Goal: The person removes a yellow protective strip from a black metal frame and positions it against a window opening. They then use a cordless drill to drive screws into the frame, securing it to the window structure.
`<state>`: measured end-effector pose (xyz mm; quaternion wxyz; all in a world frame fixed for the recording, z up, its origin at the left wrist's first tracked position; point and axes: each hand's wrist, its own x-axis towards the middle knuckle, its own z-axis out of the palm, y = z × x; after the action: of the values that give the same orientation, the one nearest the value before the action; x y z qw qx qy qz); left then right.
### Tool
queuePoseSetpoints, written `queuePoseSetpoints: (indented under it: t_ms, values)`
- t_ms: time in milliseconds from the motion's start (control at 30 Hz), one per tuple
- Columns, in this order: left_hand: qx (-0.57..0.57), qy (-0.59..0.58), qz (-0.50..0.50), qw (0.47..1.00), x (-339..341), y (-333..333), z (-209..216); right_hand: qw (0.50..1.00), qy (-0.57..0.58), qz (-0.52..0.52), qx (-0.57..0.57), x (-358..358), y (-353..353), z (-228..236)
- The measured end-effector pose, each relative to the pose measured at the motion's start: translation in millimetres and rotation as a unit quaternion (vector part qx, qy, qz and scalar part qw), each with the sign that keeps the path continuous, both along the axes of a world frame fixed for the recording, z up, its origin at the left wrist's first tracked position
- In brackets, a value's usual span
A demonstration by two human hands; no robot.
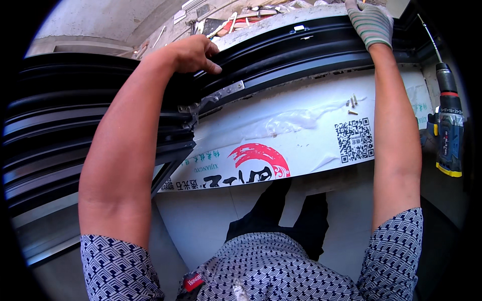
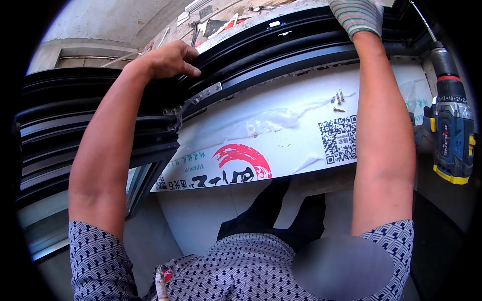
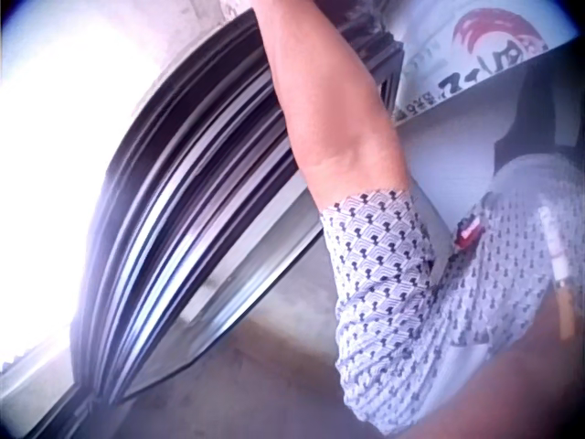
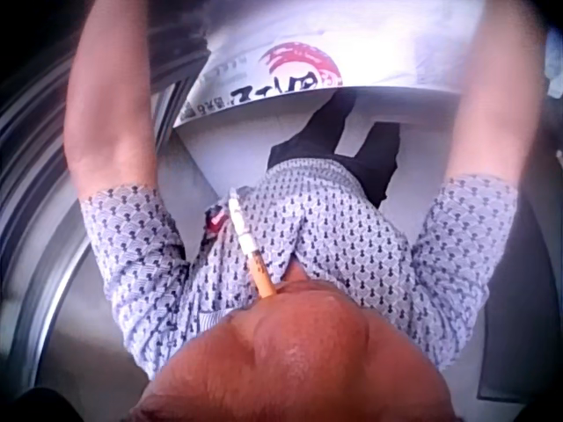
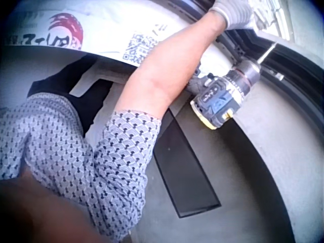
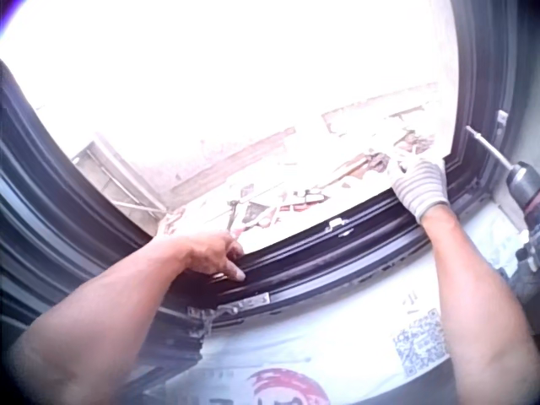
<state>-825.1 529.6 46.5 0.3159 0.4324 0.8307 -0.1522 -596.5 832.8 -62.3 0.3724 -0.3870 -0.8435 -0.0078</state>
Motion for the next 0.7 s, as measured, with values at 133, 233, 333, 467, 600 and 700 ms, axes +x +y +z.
queuePoseSetpoints:
  t_ms: [133, 233, 333, 467, 600, 700]
  values:
    - [0.005, 0.062, -0.034, 0.997, 22, 7, 14, 0.998, -0.033, -0.031, 0.04, 3, 9, -2]
    - [-0.035, 0.061, -0.029, 0.997, 29, 10, 18, 0.999, -0.044, -0.02, 0.014, -1, 2, -6]
    - [0.006, 0.048, -0.035, 0.998, 9, -1, 7, 0.997, -0.038, -0.059, -0.041, -8, 4, -6]
    - [-0.074, 0.053, -0.08, 0.993, 12, 11, 13, 0.998, -0.008, -0.053, -0.043, -6, 0, -7]
    - [-0.118, 0.057, -0.1, 0.986, 3, 12, 10, 0.999, -0.032, -0.018, -0.032, -2, 14, -11]
    - [-0.136, 0.058, -0.088, 0.985, 0, 11, 5, 0.997, -0.031, -0.03, -0.057, -5, 13, -12]
